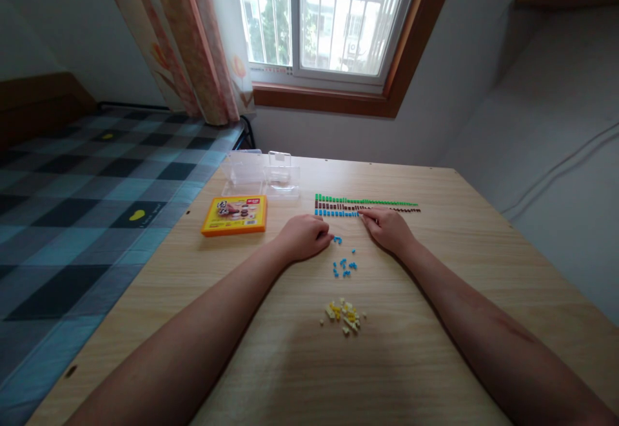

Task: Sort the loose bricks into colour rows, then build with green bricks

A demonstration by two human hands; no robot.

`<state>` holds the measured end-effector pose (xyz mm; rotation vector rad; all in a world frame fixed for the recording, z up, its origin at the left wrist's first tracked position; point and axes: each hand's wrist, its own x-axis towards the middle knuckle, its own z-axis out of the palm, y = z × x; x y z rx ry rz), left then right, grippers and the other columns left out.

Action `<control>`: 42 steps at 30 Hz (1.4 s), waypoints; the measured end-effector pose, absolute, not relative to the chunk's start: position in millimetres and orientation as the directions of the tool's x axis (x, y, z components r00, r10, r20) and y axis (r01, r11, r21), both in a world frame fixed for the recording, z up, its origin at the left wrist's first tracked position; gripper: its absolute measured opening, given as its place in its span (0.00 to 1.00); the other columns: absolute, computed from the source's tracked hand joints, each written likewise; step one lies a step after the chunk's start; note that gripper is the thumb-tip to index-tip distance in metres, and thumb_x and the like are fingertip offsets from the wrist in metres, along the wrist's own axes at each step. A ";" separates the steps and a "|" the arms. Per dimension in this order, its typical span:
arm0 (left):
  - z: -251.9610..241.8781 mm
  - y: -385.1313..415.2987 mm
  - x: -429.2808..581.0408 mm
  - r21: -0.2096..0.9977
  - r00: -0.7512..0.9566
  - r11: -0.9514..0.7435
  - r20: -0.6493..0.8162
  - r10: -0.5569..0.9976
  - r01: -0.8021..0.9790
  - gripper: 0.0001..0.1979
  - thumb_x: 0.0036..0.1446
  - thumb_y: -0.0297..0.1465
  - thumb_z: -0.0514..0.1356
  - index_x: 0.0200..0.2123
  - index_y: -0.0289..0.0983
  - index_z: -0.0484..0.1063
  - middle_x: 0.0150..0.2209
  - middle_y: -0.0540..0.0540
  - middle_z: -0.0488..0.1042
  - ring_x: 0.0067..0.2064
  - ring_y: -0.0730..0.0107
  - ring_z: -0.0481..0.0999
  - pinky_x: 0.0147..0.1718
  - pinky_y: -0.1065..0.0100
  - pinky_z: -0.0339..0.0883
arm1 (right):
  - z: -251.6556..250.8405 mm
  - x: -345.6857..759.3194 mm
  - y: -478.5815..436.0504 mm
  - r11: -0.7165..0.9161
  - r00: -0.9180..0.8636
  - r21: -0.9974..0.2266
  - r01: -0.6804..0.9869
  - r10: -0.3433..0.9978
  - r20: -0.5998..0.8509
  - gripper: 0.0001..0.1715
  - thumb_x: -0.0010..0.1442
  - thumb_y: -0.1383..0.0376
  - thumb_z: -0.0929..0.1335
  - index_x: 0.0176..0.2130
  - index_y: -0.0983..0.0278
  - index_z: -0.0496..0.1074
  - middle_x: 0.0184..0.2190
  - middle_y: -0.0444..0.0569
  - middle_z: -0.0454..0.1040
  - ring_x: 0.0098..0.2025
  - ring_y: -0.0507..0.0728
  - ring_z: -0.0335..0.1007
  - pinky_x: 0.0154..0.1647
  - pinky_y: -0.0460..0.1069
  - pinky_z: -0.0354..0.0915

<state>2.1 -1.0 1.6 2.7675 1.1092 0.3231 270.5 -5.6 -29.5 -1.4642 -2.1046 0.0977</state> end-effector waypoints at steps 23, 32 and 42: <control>3.8 -3.3 -1.9 0.336 0.673 -0.687 0.178 0.718 0.645 0.05 0.59 0.33 0.59 0.35 0.39 0.75 0.34 0.48 0.77 0.34 0.66 0.72 0.33 0.67 0.61 | -14.3 248.4 -29.8 0.724 -0.630 -0.385 0.572 0.689 0.359 0.14 0.69 0.62 0.67 0.46 0.55 0.83 0.36 0.48 0.78 0.35 0.53 0.73 0.37 0.47 0.65; 0.9 -4.1 -2.7 0.403 0.678 -0.702 0.229 0.699 0.587 0.11 0.60 0.31 0.59 0.39 0.43 0.83 0.38 0.47 0.78 0.35 0.69 0.75 0.37 0.67 0.67 | -16.0 252.2 -27.4 0.706 -0.595 -0.455 0.542 0.705 0.386 0.09 0.63 0.67 0.70 0.37 0.59 0.83 0.34 0.48 0.78 0.34 0.53 0.73 0.37 0.48 0.66; -4.1 -1.1 -5.2 0.422 0.726 -0.751 0.259 0.637 0.509 0.10 0.60 0.30 0.62 0.39 0.45 0.85 0.40 0.48 0.80 0.37 0.70 0.77 0.40 0.68 0.68 | -19.4 266.1 -17.4 0.656 -0.512 -0.419 0.627 0.753 0.413 0.08 0.59 0.71 0.69 0.34 0.61 0.80 0.32 0.47 0.75 0.31 0.53 0.68 0.32 0.47 0.62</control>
